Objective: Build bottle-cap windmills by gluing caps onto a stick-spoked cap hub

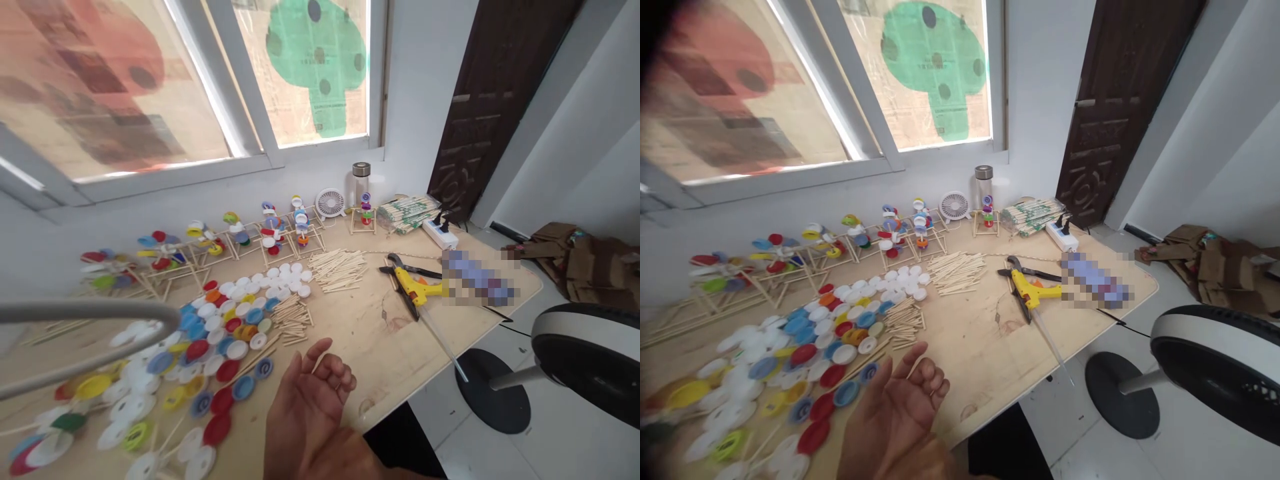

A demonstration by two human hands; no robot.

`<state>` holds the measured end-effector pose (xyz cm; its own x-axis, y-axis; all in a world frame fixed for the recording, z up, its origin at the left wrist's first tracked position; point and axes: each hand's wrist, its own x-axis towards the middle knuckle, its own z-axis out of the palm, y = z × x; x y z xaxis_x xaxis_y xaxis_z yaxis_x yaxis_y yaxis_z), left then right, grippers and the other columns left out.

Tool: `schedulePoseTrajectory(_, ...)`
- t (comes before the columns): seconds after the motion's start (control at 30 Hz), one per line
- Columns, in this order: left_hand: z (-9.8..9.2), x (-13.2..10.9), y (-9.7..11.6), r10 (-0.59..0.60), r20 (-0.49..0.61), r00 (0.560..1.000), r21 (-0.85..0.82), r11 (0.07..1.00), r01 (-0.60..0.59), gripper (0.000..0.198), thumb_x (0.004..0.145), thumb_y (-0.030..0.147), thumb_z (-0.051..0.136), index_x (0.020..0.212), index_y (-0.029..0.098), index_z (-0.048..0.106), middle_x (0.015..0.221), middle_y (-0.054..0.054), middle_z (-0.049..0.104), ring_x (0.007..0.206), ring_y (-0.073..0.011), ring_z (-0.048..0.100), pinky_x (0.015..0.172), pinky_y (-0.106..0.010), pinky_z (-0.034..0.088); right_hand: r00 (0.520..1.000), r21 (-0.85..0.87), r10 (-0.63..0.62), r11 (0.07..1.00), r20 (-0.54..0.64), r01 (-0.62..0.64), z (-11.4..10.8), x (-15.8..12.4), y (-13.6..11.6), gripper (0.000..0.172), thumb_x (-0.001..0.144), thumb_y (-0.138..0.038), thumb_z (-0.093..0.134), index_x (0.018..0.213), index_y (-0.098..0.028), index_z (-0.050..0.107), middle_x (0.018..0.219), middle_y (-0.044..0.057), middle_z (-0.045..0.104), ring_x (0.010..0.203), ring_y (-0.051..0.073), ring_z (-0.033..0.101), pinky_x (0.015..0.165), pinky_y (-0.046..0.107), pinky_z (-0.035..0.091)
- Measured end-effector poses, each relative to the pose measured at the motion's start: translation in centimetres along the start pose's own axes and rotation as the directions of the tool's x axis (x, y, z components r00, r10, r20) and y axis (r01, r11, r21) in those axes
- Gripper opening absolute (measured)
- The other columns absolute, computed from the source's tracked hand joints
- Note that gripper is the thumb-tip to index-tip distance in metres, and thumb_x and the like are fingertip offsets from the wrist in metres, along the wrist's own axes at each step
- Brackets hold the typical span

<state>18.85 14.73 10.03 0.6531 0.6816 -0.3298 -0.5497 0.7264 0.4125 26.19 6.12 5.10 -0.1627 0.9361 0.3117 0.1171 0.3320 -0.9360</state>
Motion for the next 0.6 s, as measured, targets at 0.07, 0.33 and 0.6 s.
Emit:
schedulePoseTrajectory(0.07,-0.4,-0.6,0.2,0.000,-0.023,1.000,0.023,1.000,0.000,0.026,0.073,0.037,0.066,0.089,0.017,0.072,0.068,-0.007,0.063,0.065,-0.0177,0.058,0.065,-0.030,0.049,0.999,-0.001,-0.040,0.999,0.009,0.040,0.7,0.8,0.6,0.040,0.094,-0.044,0.033,0.073,-0.023,0.060,0.054,0.000,0.051,0.051,0.013,0.051,0.047,0.023,0.042)
schedulePoseTrajectory(0.33,-2.1,-4.5,1.3,0.246,-0.127,0.961,0.254,0.945,-0.208,0.033,0.074,0.044,0.063,0.095,0.019,0.068,0.081,-0.008,0.068,0.083,-0.0231,0.063,0.077,-0.036,0.050,0.970,-0.077,-0.231,0.971,-0.069,0.226,1.6,3.6,-1.2,0.036,0.089,-0.043,0.039,0.064,-0.020,0.053,0.055,-0.001,0.053,0.054,0.010,0.050,0.056,0.022,0.041)
schedulePoseTrajectory(0.6,-11.1,-10.0,3.8,0.872,0.010,0.489,0.975,0.100,-0.198,0.025,0.077,0.042,0.062,0.089,0.021,0.067,0.086,-0.005,0.067,0.080,-0.0211,0.060,0.080,-0.033,0.047,0.946,-0.358,0.154,0.899,-0.285,-0.254,-0.3,5.2,1.0,0.024,0.089,-0.031,0.044,0.096,-0.017,0.062,0.075,0.003,0.061,0.068,0.015,0.057,0.061,0.025,0.045)
